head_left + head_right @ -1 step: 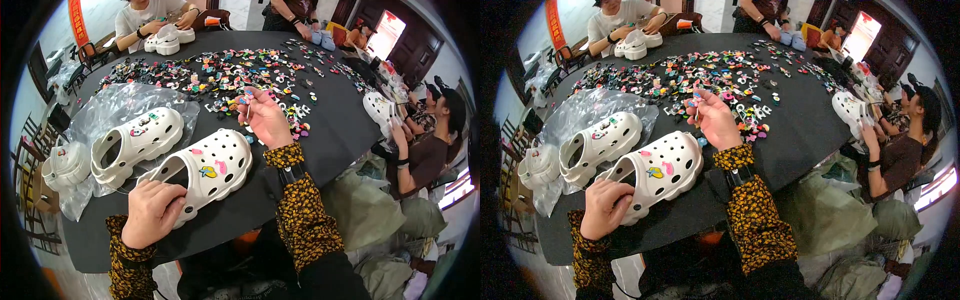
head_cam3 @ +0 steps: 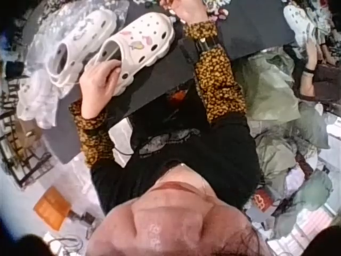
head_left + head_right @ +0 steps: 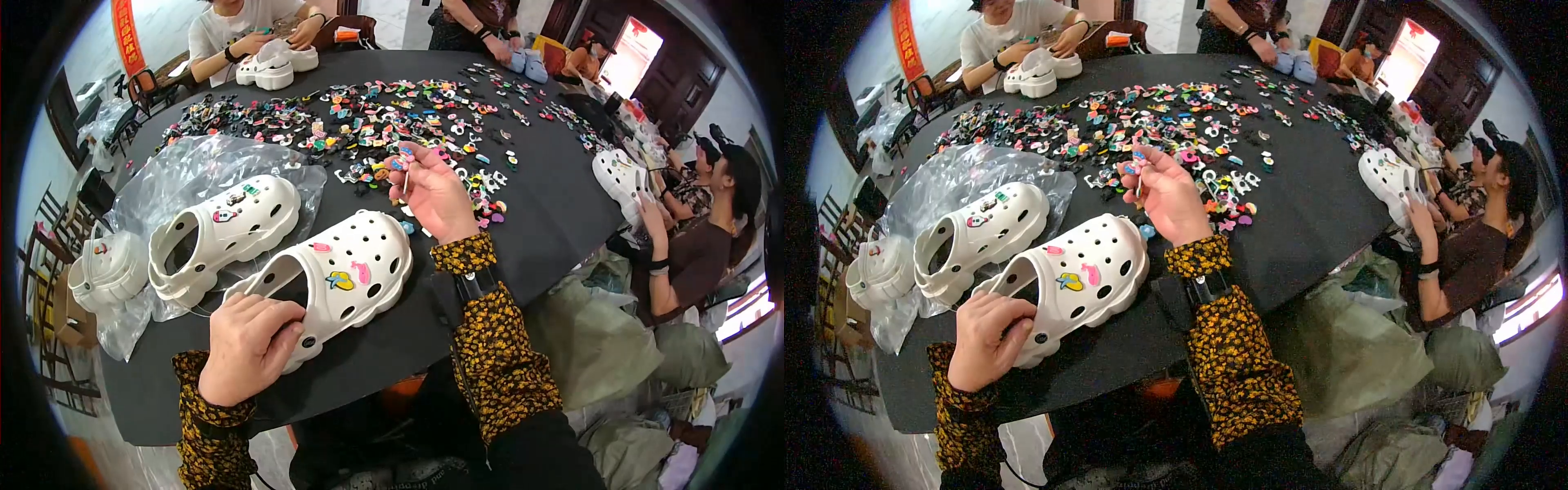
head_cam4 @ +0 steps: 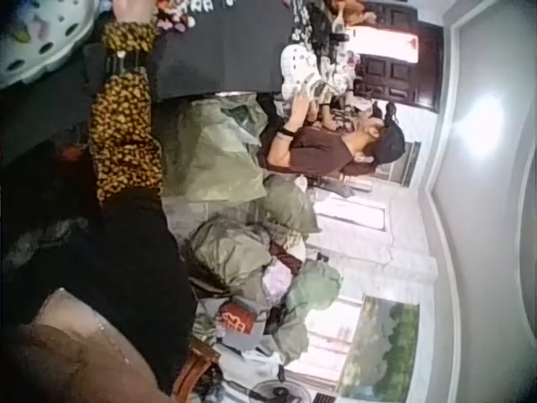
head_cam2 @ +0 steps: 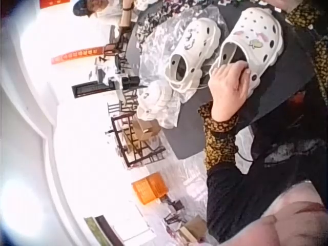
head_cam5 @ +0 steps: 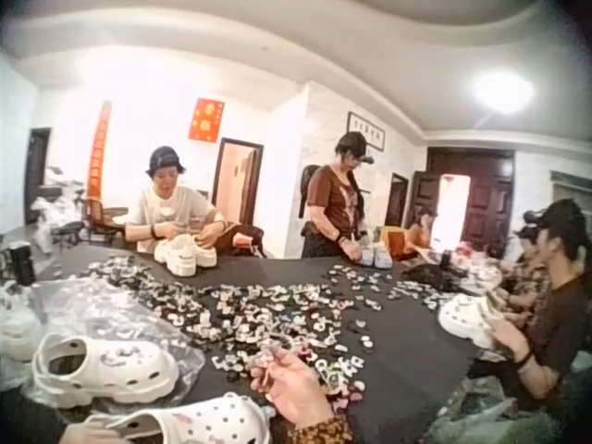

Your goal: Attaching decorative charms to clogs and packaging them in plastic bags.

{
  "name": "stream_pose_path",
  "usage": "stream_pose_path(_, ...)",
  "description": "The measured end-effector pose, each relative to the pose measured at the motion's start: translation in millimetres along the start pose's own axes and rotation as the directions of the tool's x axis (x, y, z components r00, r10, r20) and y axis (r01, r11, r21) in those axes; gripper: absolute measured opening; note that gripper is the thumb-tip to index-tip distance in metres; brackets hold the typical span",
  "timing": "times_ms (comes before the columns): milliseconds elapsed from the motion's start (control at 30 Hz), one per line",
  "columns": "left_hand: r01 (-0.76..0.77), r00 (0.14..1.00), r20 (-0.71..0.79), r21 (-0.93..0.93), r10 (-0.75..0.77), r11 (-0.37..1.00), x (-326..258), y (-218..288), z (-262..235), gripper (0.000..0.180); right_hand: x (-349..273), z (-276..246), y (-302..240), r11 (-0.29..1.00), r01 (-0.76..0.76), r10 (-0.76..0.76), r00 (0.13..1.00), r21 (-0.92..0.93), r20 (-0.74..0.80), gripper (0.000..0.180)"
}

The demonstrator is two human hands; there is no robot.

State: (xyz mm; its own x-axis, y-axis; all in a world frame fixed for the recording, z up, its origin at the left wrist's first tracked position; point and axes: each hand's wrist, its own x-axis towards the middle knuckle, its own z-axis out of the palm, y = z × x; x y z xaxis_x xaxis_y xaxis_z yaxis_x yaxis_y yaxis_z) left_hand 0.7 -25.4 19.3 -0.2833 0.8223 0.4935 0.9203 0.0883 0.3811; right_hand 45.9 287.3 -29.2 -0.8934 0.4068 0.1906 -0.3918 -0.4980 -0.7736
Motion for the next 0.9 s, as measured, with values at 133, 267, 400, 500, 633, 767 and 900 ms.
stream_pose_path(133,0.006,1.000,0.026,0.026,-0.006,1.000,-1,1,-5,0.010,4,-1,4,0.999,-0.035,0.033,0.995,-0.023,-0.089,0.029)
stream_pose_path(267,-0.019,1.000,0.018,0.051,0.018,0.999,1,1,-2,0.010,6,-12,5,0.998,-0.031,0.019,0.983,-0.058,-0.183,0.029)
stream_pose_path(400,-0.022,1.000,-0.007,0.042,0.022,0.999,-1,-1,-1,0.010,5,-7,9,0.995,-0.037,0.017,0.977,-0.089,-0.214,0.027)
stream_pose_path(500,-0.015,1.000,-0.004,0.044,0.015,0.999,-1,-1,-3,0.010,3,1,8,0.982,-0.049,0.005,0.972,-0.182,-0.234,0.025)
stream_pose_path(633,-0.021,1.000,0.007,0.043,0.021,0.999,0,-2,-2,0.010,0,9,6,0.955,-0.045,-0.013,0.981,-0.294,-0.194,0.022)
stream_pose_path(767,-0.024,1.000,0.004,0.043,0.024,0.999,-1,-2,-3,0.010,-2,17,8,0.957,-0.044,-0.007,0.984,-0.286,-0.177,0.019)
stream_pose_path(900,-0.028,1.000,0.002,0.053,0.028,0.998,0,-2,-1,0.010,-3,16,9,0.961,-0.040,-0.003,0.988,-0.272,-0.155,0.019)
